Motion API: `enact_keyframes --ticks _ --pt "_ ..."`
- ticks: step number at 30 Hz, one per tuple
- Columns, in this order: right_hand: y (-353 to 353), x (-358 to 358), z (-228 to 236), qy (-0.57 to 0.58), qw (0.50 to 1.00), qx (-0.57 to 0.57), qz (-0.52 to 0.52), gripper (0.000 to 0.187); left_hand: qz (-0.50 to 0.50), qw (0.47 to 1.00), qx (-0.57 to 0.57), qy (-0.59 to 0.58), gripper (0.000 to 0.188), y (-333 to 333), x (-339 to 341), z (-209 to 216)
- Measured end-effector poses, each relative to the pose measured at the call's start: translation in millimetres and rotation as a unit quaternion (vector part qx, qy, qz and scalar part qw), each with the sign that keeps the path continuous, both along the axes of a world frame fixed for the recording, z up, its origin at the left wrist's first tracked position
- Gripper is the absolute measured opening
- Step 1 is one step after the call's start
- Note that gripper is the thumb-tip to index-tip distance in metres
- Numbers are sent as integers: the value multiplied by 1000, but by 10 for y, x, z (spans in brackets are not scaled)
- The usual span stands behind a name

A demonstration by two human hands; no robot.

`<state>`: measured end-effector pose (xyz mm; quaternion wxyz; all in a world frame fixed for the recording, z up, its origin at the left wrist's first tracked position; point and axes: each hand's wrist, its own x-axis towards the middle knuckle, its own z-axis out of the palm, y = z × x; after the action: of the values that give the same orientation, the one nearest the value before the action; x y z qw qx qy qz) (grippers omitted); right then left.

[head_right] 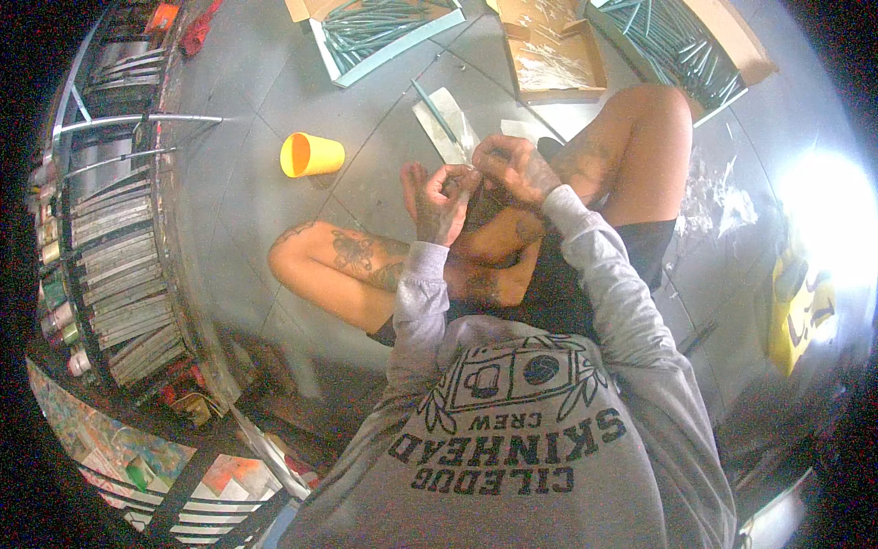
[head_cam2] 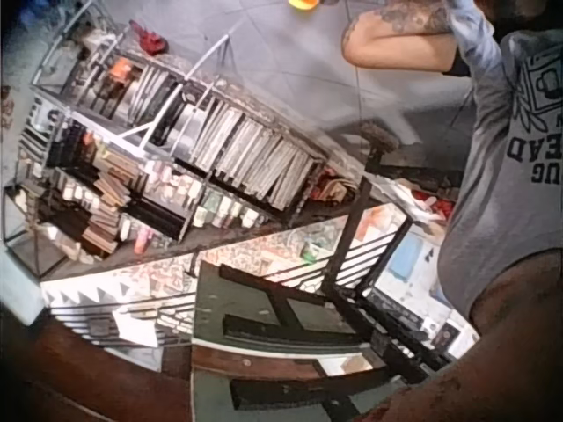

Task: The person assembles small components by hand while sitting on the floor. They pick up a thin metal needle and carefully fit a small plastic piece onto it, then place the assembled item aside.

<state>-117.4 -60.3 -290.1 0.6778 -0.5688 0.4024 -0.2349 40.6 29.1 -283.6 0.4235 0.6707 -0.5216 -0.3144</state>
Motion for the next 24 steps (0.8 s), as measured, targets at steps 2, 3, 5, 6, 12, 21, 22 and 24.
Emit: enact_keyframes --ticks 2,3,5,6,12,21,22,24 --pt "7 -12 6 22 999 -33 3 19 9 981 73 177 31 -11 -12 -25" --pt "6 -11 3 25 998 -61 6 19 13 960 104 261 35 -18 -8 -33" --pt "-4 2 -15 33 996 -79 6 19 -12 980 104 170 30 -32 20 -24" --pt "-15 6 -27 50 995 -87 4 19 -25 986 117 112 28 -38 35 -4" --pt "2 -17 -37 38 994 -99 21 20 23 999 46 11 23 13 38 165" --pt "-29 -78 159 -58 993 88 61 20 75 936 71 337 25 -70 139 -21" --pt "-28 -83 162 -50 991 103 65 20 69 932 65 350 25 -68 133 -31" --pt "-27 -97 155 -53 992 98 63 21 66 922 69 375 25 -62 111 -27"
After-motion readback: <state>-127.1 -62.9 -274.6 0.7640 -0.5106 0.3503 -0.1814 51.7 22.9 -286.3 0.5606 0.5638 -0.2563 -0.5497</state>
